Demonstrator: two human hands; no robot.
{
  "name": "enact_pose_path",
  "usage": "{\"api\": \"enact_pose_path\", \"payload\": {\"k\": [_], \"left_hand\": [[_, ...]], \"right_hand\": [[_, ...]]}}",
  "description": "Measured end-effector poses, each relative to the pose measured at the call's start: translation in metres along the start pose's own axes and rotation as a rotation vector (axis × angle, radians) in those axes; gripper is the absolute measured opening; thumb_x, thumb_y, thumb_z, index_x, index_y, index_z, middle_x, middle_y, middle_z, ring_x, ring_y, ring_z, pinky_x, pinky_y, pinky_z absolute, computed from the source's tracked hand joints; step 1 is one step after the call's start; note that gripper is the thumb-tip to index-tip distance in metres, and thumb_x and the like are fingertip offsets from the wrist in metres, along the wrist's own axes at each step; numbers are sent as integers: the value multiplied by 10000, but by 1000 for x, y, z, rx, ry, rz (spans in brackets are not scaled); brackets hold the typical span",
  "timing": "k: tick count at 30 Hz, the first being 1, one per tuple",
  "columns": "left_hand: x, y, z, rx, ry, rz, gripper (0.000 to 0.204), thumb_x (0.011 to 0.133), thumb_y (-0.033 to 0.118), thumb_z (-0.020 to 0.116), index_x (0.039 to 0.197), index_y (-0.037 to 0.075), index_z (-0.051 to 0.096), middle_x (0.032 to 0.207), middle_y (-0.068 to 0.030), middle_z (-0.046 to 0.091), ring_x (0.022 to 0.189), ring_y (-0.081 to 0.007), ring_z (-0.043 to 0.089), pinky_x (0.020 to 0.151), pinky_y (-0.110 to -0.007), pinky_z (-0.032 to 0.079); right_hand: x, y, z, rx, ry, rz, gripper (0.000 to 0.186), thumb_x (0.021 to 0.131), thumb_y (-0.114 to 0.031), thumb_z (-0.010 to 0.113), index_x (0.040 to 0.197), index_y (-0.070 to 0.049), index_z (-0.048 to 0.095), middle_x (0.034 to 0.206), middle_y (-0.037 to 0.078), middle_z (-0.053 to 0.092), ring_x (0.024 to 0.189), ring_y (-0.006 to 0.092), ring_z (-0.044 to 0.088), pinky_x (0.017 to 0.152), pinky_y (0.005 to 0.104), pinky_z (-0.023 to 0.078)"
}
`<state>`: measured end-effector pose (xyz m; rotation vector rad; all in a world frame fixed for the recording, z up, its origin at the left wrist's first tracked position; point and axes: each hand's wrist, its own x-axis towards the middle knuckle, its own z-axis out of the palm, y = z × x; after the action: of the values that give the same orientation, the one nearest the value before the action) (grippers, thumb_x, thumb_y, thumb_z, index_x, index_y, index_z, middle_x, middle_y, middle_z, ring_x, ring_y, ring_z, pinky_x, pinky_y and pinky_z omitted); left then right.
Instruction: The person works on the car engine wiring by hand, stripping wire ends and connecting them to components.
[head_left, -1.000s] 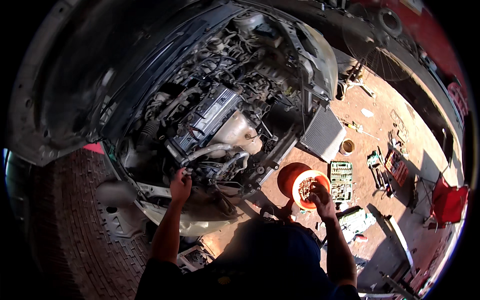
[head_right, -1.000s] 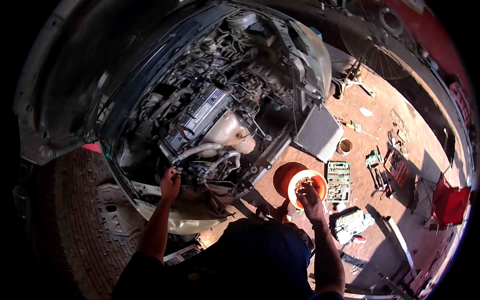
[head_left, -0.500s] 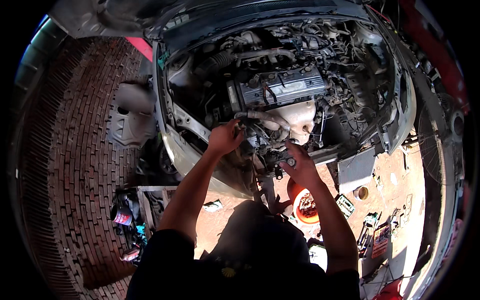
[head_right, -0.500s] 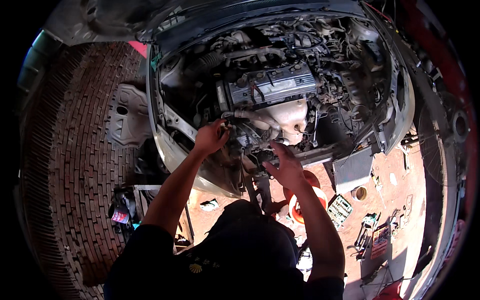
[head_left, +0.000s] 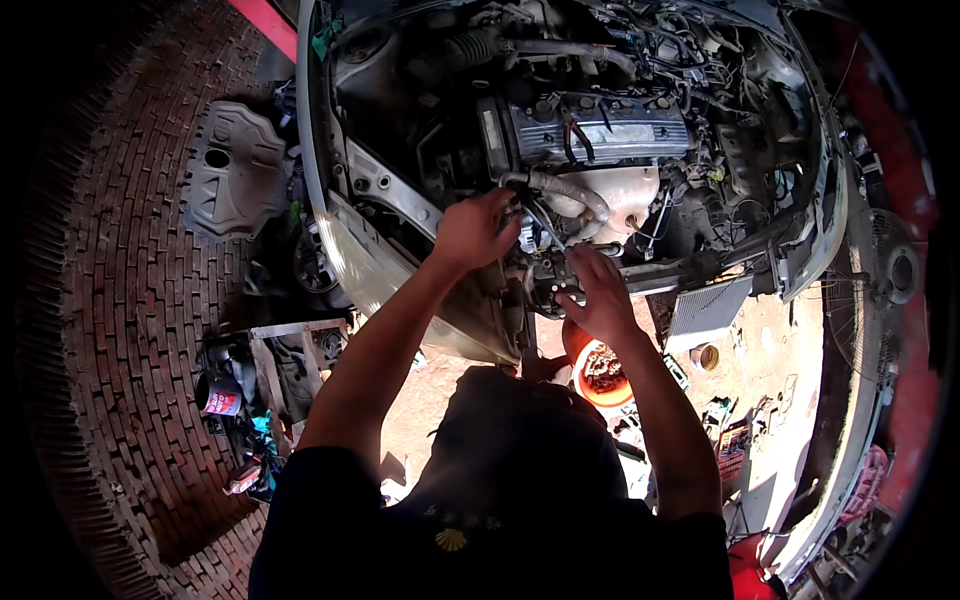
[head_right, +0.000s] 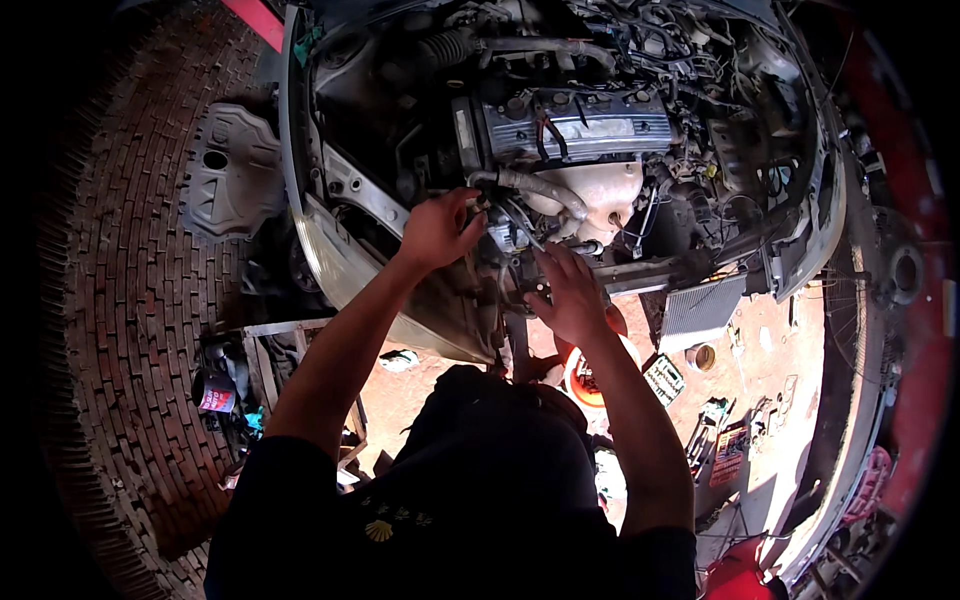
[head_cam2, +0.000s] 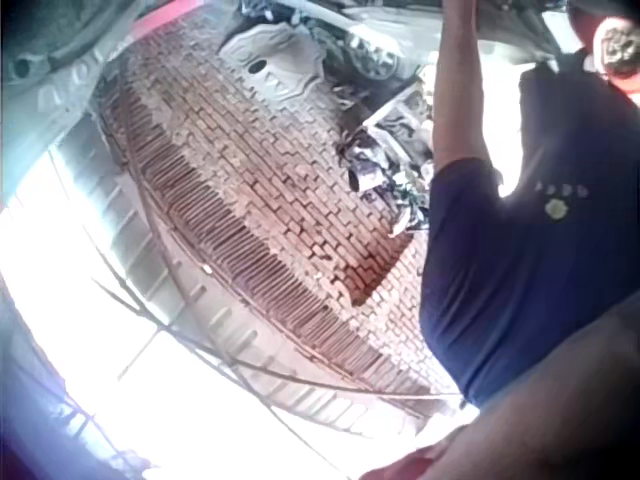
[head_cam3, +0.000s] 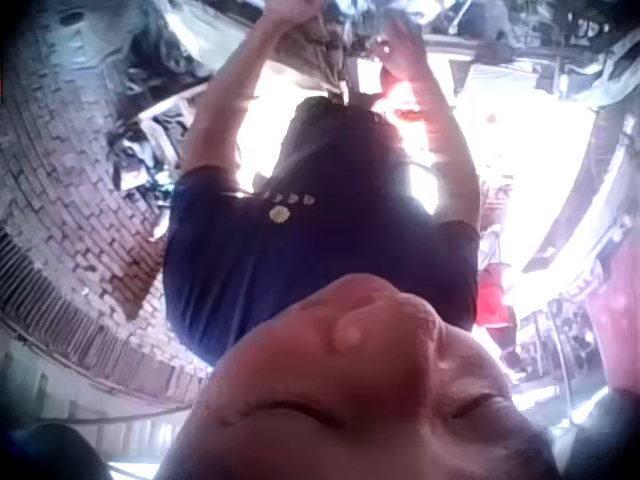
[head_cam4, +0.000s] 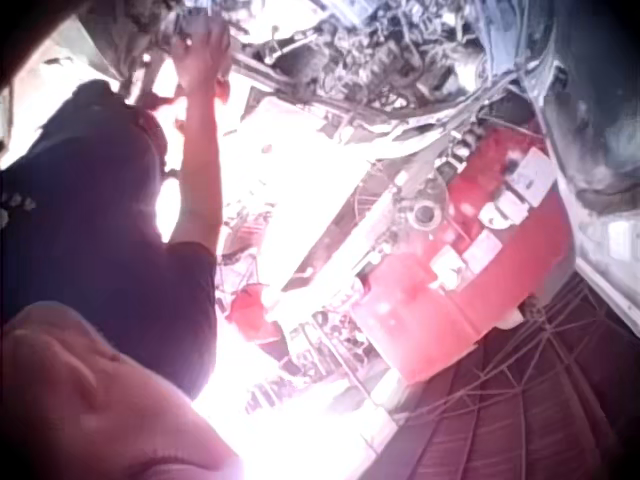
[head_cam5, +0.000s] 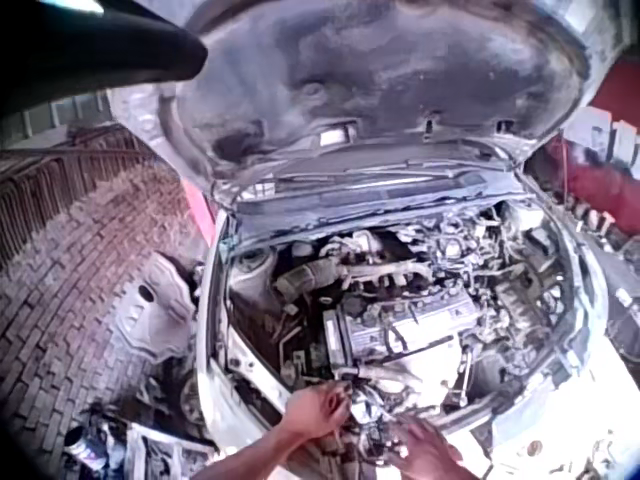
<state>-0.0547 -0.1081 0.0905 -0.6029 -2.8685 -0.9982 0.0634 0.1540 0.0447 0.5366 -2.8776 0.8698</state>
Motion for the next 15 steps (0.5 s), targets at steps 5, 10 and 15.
{"api": "enact_pose_path", "payload": {"k": [5,10,15], "left_hand": [[-2,-4,0,-40,-7,5,447,874,336,730,1237,77,686,672,-96,643,609,-317,667,571,-436,510],[-3,-8,1,-54,51,57,444,880,339,736,1238,81,684,705,-101,661,646,-335,682,588,-450,520],[0,-10,2,-77,17,51,445,904,341,744,1264,89,676,718,-116,669,671,-344,687,598,-448,517]], "right_hand": [[4,-12,14,31,110,57,571,919,-338,759,1375,-29,610,1466,196,539,1346,411,514,1123,505,435],[0,-6,32,116,160,168,455,973,-304,707,1334,-33,646,1450,188,568,1320,398,551,1096,490,465],[5,-19,26,54,188,128,476,971,-346,715,1329,-38,651,1468,181,561,1358,389,530,1112,484,463]]}}
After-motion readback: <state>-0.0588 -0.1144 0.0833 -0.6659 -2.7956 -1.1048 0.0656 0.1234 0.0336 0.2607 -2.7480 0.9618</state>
